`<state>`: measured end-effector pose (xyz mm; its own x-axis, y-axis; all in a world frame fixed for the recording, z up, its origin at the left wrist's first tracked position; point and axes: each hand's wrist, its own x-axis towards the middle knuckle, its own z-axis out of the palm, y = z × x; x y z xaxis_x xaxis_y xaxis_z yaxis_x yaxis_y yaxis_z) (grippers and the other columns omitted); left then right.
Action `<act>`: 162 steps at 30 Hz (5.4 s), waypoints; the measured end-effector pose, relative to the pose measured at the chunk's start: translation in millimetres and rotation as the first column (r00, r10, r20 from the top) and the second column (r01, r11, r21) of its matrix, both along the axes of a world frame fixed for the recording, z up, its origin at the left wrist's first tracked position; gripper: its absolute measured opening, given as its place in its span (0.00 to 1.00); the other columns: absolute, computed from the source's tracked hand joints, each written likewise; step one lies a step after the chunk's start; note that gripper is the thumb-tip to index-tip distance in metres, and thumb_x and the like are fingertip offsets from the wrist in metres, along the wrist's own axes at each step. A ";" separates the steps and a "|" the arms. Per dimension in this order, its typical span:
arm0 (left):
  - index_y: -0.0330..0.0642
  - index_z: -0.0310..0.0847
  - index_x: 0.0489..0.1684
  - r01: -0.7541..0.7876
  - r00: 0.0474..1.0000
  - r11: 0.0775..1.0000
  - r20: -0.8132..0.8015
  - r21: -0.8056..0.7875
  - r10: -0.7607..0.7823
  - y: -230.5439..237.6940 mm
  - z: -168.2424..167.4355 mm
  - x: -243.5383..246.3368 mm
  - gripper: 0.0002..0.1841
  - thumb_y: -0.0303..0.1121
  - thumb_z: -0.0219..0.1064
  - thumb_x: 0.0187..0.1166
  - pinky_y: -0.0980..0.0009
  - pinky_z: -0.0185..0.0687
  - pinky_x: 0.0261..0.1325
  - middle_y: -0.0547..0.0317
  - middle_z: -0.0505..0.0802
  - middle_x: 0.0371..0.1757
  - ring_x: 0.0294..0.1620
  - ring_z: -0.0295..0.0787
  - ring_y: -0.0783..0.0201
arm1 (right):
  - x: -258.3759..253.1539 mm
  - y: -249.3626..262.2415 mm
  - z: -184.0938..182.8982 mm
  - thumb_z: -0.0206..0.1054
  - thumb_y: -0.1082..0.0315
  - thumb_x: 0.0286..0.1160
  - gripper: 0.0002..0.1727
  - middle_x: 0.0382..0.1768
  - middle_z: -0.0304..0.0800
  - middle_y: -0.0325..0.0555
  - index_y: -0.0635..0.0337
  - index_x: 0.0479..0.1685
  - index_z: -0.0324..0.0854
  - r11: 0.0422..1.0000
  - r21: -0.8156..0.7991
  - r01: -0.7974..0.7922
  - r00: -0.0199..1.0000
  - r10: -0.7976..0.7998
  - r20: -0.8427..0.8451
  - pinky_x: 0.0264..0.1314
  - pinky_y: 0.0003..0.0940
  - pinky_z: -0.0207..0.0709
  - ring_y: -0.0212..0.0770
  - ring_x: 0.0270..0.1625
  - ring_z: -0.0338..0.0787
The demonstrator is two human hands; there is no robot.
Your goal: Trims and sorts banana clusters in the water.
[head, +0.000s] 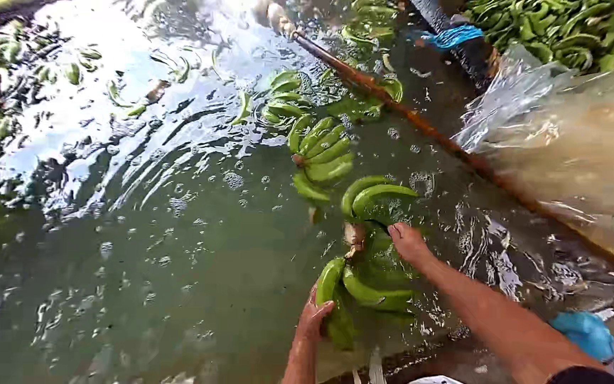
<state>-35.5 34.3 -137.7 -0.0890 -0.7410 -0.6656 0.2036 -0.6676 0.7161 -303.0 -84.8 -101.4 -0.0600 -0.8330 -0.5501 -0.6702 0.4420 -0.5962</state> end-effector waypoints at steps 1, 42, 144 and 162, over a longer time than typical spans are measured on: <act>0.31 0.51 0.89 0.017 1.000 1.000 0.026 -0.019 -0.017 0.3 11.8 -1.1 0.58 0.42 0.77 0.47 0.62 0.88 0.62 0.46 0.87 0.66 0.57 0.89 0.65 | 7.4 -9.8 -4.9 0.44 0.63 0.96 0.26 0.65 0.82 0.76 0.81 0.63 0.78 0.999 -0.005 -0.032 0.998 0.032 -0.049 0.77 0.59 0.70 0.67 0.71 0.83; 0.31 0.70 0.82 0.370 0.865 0.919 0.408 -0.132 -0.290 -28.6 47.5 -67.9 0.41 0.28 0.79 0.61 0.59 0.72 0.79 0.32 0.79 0.75 0.76 0.77 0.49 | -43.4 94.2 -17.6 0.43 0.61 0.97 0.26 0.46 0.87 0.62 0.76 0.56 0.81 0.915 0.035 0.402 0.912 -0.403 0.076 0.50 0.45 0.83 0.48 0.41 0.89; 0.29 0.86 0.61 0.782 0.071 0.527 0.792 0.333 -0.606 -103.5 36.7 -26.9 0.30 0.50 0.76 0.74 0.43 0.59 0.84 0.34 0.89 0.66 0.77 0.78 0.38 | 5.1 10.4 12.0 0.46 0.74 0.92 0.32 0.69 0.80 0.74 0.42 0.95 0.57 0.673 0.164 -0.722 0.675 0.736 -0.051 0.67 0.70 0.72 0.76 0.64 0.84; 0.24 0.90 0.37 0.731 0.425 0.653 0.880 -0.196 -0.211 -45.9 8.3 9.6 0.22 0.40 0.84 0.59 0.39 0.78 0.66 0.32 0.94 0.44 0.56 0.89 0.31 | 1.2 11.9 -4.3 0.53 0.82 0.83 0.35 0.57 0.86 0.73 0.43 0.88 0.70 0.506 -0.081 -0.859 0.512 0.855 -0.088 0.58 0.71 0.76 0.76 0.59 0.86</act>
<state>-25.9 -11.6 -129.4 -0.2244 -0.9492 -0.2204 -0.7841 0.0416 0.6193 -301.8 -72.9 -105.7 0.6983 -0.5372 -0.4731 -0.7078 -0.4192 -0.5686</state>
